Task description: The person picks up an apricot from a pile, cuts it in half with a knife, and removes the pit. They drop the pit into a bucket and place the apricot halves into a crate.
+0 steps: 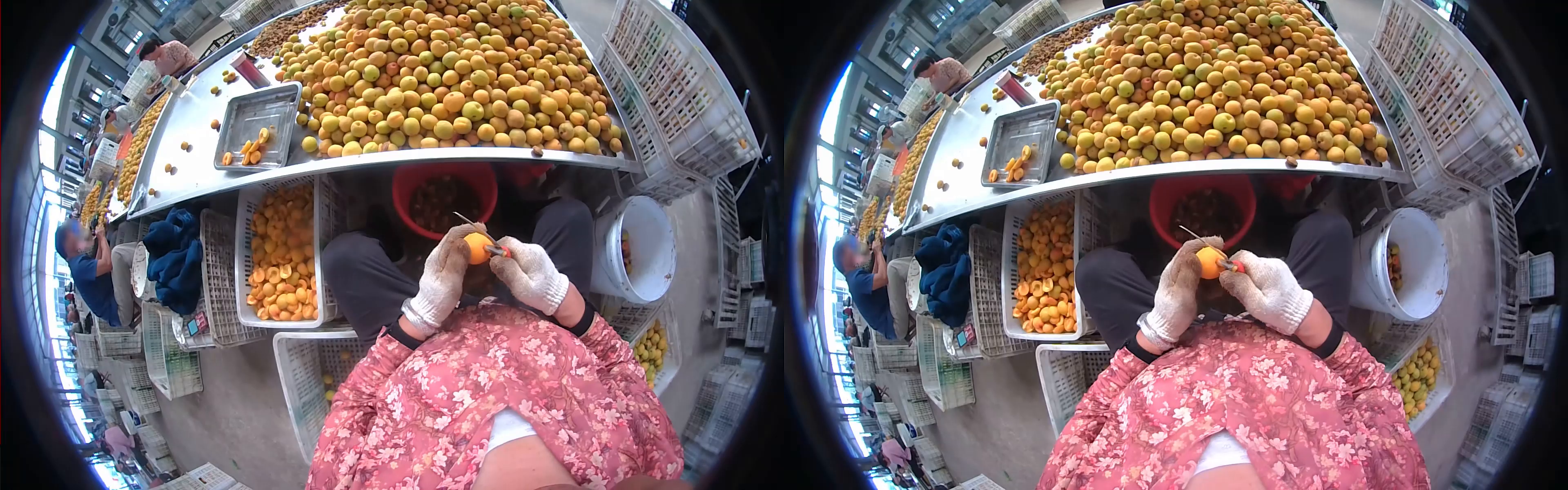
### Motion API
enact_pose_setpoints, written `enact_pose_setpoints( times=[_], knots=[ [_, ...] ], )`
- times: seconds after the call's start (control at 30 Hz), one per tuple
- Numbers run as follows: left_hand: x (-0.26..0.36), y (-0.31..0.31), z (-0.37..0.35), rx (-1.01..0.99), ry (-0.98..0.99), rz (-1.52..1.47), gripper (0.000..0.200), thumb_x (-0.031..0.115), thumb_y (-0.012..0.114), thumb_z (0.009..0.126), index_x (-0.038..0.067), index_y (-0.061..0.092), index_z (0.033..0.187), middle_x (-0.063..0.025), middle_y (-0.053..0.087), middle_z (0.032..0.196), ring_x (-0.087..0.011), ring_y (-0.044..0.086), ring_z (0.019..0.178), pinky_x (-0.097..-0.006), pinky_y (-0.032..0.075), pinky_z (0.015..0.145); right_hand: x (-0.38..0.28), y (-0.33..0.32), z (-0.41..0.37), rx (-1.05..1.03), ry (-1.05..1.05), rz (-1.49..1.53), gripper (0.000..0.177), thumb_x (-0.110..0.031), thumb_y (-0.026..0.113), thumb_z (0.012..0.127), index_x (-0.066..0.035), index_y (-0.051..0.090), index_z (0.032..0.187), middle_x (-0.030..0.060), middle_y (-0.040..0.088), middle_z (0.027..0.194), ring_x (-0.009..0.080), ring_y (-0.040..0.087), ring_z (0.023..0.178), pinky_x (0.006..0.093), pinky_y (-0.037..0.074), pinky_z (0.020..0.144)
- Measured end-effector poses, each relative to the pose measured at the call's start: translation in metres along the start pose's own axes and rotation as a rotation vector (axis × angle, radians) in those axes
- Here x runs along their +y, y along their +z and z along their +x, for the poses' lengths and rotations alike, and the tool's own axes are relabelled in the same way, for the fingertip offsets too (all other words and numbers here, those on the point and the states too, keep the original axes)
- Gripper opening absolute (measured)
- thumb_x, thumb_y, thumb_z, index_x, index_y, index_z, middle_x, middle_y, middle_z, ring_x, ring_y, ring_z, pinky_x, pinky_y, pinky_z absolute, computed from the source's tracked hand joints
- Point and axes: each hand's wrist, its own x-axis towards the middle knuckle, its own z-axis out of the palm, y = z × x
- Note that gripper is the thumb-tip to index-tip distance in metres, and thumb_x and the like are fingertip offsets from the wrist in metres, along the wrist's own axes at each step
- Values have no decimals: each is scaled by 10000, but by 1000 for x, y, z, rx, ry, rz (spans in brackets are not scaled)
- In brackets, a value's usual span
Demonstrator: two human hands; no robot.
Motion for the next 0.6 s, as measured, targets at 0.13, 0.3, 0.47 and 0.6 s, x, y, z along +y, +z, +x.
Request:
enact_pose_setpoints(
  times=[0.13, 0.3, 0.47, 0.6],
  knots=[
    [6, 1, -3, 57, 37, 132, 549, 548, 420, 1015, 56, 567, 1210, -19, 606, 1043, -82, 577, 938, -220, 500, 741, 0, 5, 1, -11, -1, -55, 183, -214, 582, 980, -32, 575, 965, 112, 646, 715, 234, 667, 655, 332, 494, 594],
    [-12, 3, -5, 129, 62, 105, 509, 500, 371, 1048, 55, 604, 1130, -18, 613, 985, -80, 557, 871, -240, 467, 772, 17, 14, -1, -3, -89, -38, 179, -207, 571, 975, -30, 559, 952, 127, 629, 699, 263, 650, 632, 345, 486, 583],
    [-22, 0, -10, 218, -6, 142, 398, 378, 429, 1059, 32, 625, 1055, -52, 641, 923, -120, 586, 852, -276, 474, 782, 33, 31, 0, 38, -81, 19, 202, -232, 571, 983, -30, 566, 972, 96, 621, 696, 207, 617, 608, 331, 471, 572],
    [-24, -8, -4, 253, -55, 11, 435, 422, 412, 1054, 49, 636, 1042, -48, 650, 914, -135, 605, 831, -284, 490, 769, 16, 34, 7, -15, 325, 631, 336, -403, 547, 996, -69, 588, 999, 32, 582, 697, 124, 488, 477, 285, 376, 441]
  ],
)
